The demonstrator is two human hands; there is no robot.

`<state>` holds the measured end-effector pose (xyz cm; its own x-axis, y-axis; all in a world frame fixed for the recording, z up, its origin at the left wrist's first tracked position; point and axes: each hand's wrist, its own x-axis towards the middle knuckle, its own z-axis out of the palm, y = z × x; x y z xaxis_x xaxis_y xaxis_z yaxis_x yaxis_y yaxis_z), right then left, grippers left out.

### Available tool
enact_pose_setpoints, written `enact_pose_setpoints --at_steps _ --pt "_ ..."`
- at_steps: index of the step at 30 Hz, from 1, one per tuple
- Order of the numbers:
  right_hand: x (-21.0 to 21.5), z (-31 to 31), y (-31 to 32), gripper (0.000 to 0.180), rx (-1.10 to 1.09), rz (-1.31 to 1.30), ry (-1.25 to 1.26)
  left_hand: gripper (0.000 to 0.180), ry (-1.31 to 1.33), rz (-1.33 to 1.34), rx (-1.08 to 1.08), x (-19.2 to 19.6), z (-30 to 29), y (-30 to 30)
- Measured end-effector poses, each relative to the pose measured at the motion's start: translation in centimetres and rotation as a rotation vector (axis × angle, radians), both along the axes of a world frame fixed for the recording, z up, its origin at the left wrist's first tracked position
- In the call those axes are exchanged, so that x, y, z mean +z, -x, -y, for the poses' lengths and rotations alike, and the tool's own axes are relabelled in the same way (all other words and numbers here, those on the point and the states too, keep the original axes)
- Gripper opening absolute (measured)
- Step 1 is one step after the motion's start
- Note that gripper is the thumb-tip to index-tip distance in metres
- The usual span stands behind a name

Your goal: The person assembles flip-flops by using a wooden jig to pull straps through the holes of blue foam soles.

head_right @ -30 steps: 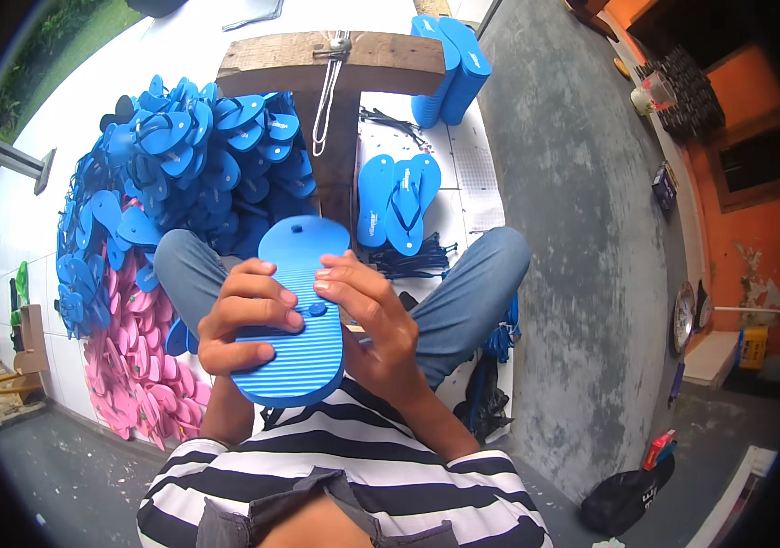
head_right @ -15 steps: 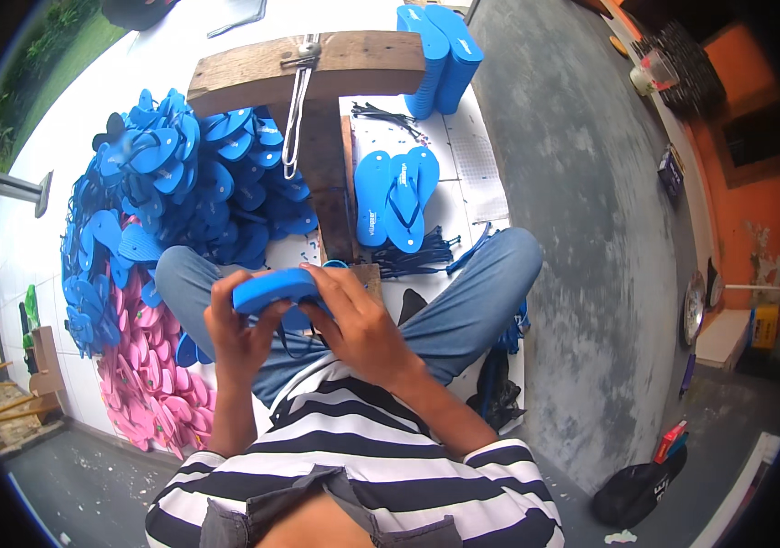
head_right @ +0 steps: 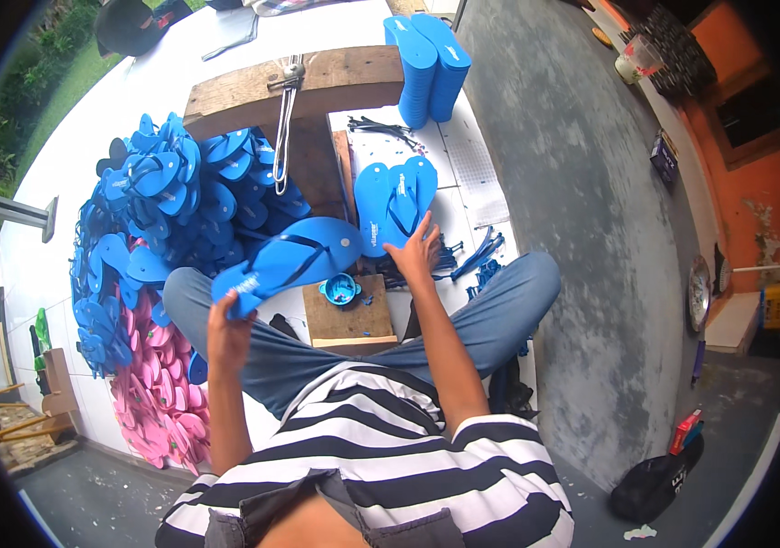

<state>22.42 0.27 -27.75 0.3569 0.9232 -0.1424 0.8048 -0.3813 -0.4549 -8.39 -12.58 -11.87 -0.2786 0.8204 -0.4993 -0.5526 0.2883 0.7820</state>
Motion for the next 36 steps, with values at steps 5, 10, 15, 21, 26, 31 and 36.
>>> enact_pose_setpoints --at_steps 5,10,15,21,26,31,36 --pt "-2.7 -0.2 0.4 0.117 0.012 -0.022 0.117 0.042 0.092 0.212 -0.230 -1.8 2.9 -3.4" --pt "-0.8 0.2 -1.5 0.106 -0.070 -0.356 -0.040 0.057 0.053 0.302 -0.260 -3.3 3.4 -5.4" --pt "10.3 8.1 -0.5 0.100 0.080 -0.573 -0.316 0.067 0.007 0.363 -0.202 -2.3 2.5 -6.2" --pt "18.9 17.3 -0.4 0.099 0.488 -0.318 -0.310 0.081 -0.075 0.250 -0.121 -2.7 3.4 -7.9" --pt "19.7 19.2 -0.1 0.100 0.631 -0.342 -0.075 0.083 -0.136 0.268 -0.122 -2.6 3.6 -8.4" --pt "20.5 17.4 1.0 0.100 0.623 -0.576 -0.067 0.082 -0.185 0.282 -0.199 -3.2 4.5 -8.0" --pt "15.8 13.7 5.4 0.104 0.515 -0.743 -0.269 0.084 -0.215 0.328 -0.220 -2.8 5.0 -10.2"
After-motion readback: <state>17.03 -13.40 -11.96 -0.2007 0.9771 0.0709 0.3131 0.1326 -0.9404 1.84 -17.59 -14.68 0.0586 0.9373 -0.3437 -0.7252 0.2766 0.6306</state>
